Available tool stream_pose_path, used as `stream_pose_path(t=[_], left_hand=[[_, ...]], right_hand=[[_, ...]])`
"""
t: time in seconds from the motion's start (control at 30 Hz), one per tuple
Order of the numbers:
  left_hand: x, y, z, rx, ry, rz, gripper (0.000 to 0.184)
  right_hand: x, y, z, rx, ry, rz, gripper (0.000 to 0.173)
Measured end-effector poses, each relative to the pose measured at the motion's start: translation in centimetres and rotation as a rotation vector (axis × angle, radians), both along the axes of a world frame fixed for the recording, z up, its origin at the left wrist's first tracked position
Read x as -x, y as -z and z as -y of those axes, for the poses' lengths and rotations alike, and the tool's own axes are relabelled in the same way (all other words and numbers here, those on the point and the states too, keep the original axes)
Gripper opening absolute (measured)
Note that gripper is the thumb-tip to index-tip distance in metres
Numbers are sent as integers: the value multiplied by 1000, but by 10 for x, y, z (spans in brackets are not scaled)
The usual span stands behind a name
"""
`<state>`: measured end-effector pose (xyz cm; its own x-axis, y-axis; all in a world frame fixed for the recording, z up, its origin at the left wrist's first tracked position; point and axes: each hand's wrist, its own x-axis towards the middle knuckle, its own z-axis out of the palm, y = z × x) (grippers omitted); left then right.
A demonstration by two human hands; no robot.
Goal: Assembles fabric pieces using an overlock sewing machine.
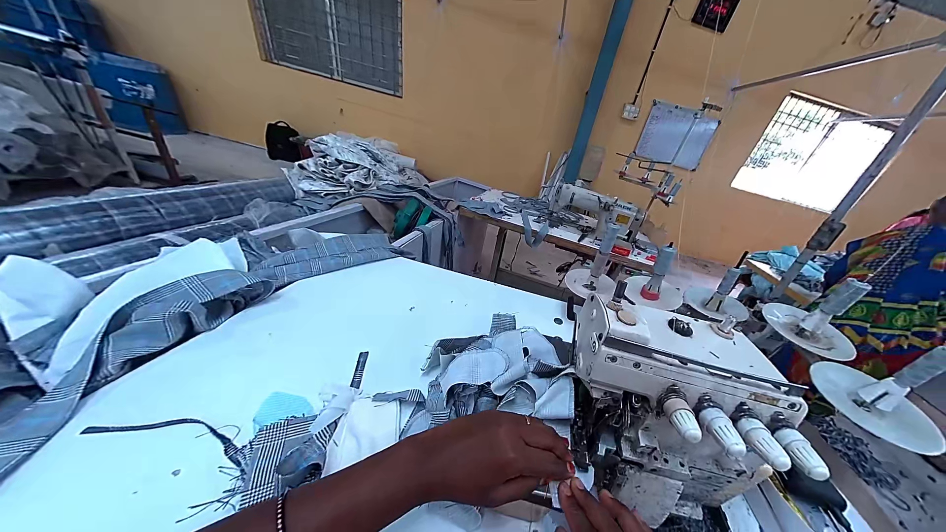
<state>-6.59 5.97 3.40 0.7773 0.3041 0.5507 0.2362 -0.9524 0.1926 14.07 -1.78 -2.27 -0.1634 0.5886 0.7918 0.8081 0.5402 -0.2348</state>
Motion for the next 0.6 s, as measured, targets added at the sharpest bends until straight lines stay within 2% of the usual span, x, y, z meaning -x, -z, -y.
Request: stream_pose_path(t=[0.27,0.6], left_hand=[[-11,4,14,-94,-195,13,26],[-45,20,40,-373,-642,35,20]], right_hand=[[-17,3,-22,-106,5,52,33],[-43,1,-35,-133,0,229,41]])
